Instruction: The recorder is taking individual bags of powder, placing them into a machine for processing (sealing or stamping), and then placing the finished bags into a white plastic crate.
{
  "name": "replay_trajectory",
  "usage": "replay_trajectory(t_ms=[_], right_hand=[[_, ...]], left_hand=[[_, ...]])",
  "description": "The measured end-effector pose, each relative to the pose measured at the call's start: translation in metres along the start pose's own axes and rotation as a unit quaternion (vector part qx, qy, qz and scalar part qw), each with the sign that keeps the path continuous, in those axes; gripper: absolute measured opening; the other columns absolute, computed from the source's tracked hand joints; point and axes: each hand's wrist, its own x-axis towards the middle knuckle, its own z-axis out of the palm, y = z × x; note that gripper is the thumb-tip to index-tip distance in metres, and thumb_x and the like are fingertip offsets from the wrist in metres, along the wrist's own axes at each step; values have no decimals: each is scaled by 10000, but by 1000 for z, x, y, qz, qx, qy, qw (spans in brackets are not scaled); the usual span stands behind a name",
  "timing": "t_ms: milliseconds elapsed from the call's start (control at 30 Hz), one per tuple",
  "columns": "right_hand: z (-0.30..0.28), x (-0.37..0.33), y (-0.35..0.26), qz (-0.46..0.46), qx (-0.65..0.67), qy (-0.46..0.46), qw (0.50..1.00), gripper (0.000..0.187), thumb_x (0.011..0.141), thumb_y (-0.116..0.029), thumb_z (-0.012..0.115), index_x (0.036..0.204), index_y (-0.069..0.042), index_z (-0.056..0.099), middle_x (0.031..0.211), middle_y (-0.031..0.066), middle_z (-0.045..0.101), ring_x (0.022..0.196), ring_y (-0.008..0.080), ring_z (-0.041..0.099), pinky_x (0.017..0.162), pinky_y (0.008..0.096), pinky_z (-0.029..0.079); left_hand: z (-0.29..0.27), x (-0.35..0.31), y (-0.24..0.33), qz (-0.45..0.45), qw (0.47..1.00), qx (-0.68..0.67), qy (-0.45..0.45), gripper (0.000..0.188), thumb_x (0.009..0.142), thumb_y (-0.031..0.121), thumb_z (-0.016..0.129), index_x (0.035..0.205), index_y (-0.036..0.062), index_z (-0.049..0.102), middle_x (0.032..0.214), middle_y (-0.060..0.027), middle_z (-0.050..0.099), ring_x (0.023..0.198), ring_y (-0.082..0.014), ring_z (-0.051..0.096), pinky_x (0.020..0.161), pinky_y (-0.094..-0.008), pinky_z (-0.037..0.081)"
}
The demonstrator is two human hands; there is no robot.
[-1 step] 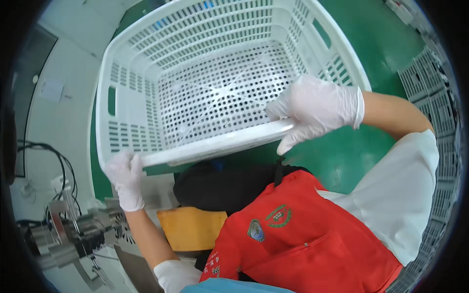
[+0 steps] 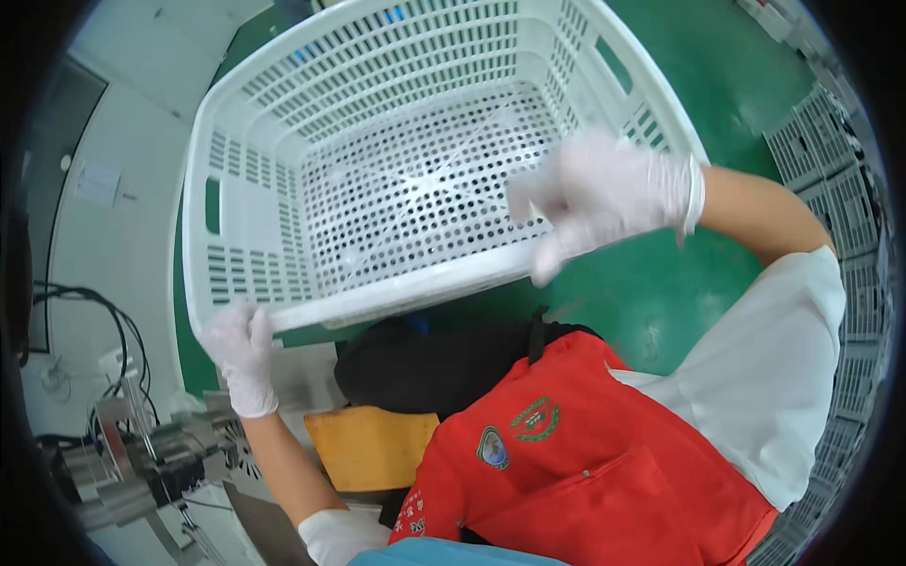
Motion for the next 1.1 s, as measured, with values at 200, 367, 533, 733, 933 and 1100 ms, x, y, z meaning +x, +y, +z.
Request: replay_trajectory(t_ms=[200, 367, 533, 733, 933, 1100], right_hand=[[-62, -16, 182, 323, -284, 361, 827, 502, 926, -263, 606, 1342, -15, 475, 1248, 182, 562, 1156, 319, 536, 996, 458, 435], [-65, -11, 217, 369, 0, 296, 881, 578, 952, -414, 521, 1400, -62, 420, 1363, 178, 478, 1241, 311, 474, 1069, 445, 358], [-69, -8, 219, 428, 105, 342, 830, 545, 951, -401, 527, 1371, -59, 462, 1329, 181, 508, 1206, 320, 507, 1009, 445, 419], [-57, 8, 254, 311, 413, 432, 739, 445, 917, -283, 598, 1294, -51, 548, 1193, 175, 605, 1062, 323, 591, 933, 447, 487], [-59, -19, 289, 269, -153, 264, 913, 509, 863, -47, 545, 1361, -127, 478, 1218, 202, 545, 1065, 359, 562, 932, 401, 452], [-54, -29, 298, 347, -277, 200, 874, 580, 828, -2, 540, 1379, -166, 465, 1236, 233, 517, 1075, 354, 570, 959, 393, 454]], left_hand=[[1, 14, 6, 29, 999, -19, -17, 201, 670, 206, 635, 598, 70, 505, 559, -108, 500, 527, -299, 519, 511, -407, 390], [1, 16, 13, 24, 998, -64, -7, 179, 683, 205, 600, 622, 46, 545, 561, -107, 516, 508, -293, 512, 497, -385, 390], [1, 14, 17, 0, 996, -88, -12, 199, 671, 216, 592, 620, 26, 566, 556, -122, 513, 488, -288, 503, 484, -375, 388], [3, 13, 13, -41, 994, -95, -34, 223, 650, 233, 619, 619, 21, 558, 557, -133, 503, 493, -296, 501, 491, -386, 387], [-4, 5, 14, -17, 999, -47, -20, 251, 652, 244, 703, 649, 44, 552, 604, -133, 516, 582, -328, 537, 546, -416, 408], [0, 24, 30, 0, 999, 43, -19, 475, 715, 492, 728, 570, 62, 586, 510, -126, 553, 478, -306, 560, 476, -400, 440]])
